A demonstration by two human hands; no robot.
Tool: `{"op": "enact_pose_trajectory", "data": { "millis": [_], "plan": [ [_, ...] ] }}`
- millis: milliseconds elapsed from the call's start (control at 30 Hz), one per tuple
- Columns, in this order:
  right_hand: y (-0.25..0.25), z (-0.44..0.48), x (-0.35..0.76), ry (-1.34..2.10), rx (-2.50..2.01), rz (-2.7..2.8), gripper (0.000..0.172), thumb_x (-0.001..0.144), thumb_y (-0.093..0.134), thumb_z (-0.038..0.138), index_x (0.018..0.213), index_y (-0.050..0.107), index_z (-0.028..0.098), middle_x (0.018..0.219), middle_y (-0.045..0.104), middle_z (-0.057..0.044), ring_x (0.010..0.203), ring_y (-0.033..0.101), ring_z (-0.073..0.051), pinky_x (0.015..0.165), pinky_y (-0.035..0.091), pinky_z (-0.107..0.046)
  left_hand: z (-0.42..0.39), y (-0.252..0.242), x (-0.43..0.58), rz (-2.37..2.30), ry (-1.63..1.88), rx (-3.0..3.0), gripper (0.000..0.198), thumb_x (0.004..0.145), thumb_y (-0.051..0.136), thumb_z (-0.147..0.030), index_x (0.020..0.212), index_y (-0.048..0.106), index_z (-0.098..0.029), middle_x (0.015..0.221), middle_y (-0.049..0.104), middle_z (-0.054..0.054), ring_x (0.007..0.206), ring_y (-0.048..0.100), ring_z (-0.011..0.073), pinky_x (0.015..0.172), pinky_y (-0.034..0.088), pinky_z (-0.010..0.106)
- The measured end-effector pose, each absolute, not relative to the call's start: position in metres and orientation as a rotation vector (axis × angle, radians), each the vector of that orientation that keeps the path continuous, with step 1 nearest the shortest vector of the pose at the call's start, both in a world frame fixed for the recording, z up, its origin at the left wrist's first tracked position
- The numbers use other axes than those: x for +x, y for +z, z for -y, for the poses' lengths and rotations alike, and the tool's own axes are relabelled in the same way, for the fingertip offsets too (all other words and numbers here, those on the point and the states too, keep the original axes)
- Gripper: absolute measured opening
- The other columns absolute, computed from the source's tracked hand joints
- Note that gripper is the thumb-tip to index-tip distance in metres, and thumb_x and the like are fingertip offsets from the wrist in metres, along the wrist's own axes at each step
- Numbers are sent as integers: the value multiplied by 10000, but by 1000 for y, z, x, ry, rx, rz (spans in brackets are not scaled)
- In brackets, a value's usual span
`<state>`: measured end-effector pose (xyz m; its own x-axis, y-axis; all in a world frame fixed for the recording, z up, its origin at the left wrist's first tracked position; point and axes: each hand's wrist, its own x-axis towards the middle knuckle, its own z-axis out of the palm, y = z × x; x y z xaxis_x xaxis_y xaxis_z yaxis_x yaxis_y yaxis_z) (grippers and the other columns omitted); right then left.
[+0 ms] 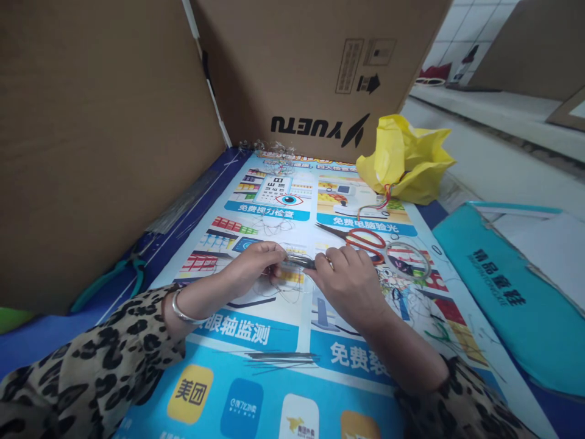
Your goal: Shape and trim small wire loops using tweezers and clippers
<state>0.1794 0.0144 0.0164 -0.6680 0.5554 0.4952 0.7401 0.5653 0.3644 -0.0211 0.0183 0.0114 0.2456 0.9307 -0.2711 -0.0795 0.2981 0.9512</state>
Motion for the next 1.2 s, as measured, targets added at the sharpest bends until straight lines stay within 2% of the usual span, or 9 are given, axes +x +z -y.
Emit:
{"op": "enact_pose_trajectory", "data": {
  "millis": [267, 500, 1200],
  "plan": [
    [16, -13, 179, -809, -1075, 2462, 278, 843, 477, 419, 771, 584, 172, 736, 562, -73, 779, 432, -200, 683, 250, -324, -19, 9, -22, -1100, 874, 1081, 111, 711, 540, -206, 621, 501, -154, 488, 502, -9, 428, 484, 91, 445, 389, 222],
    [17, -14, 180, -826, -1058, 2467, 278, 842, 479, 426, 779, 584, 176, 765, 576, -70, 780, 435, -197, 686, 247, -329, -19, 7, -22, -1100, 878, 1071, 161, 710, 554, -229, 595, 463, -162, 477, 499, -14, 419, 478, 90, 440, 390, 220],
    [17, -13, 179, -865, -979, 2497, 246, 851, 481, 375, 892, 611, 170, 802, 601, -80, 795, 450, -207, 680, 256, -347, -20, 2, -23, -1097, 836, 1169, 87, 706, 514, -220, 649, 509, -155, 460, 513, -6, 409, 483, 99, 429, 375, 213]
  ]
}}
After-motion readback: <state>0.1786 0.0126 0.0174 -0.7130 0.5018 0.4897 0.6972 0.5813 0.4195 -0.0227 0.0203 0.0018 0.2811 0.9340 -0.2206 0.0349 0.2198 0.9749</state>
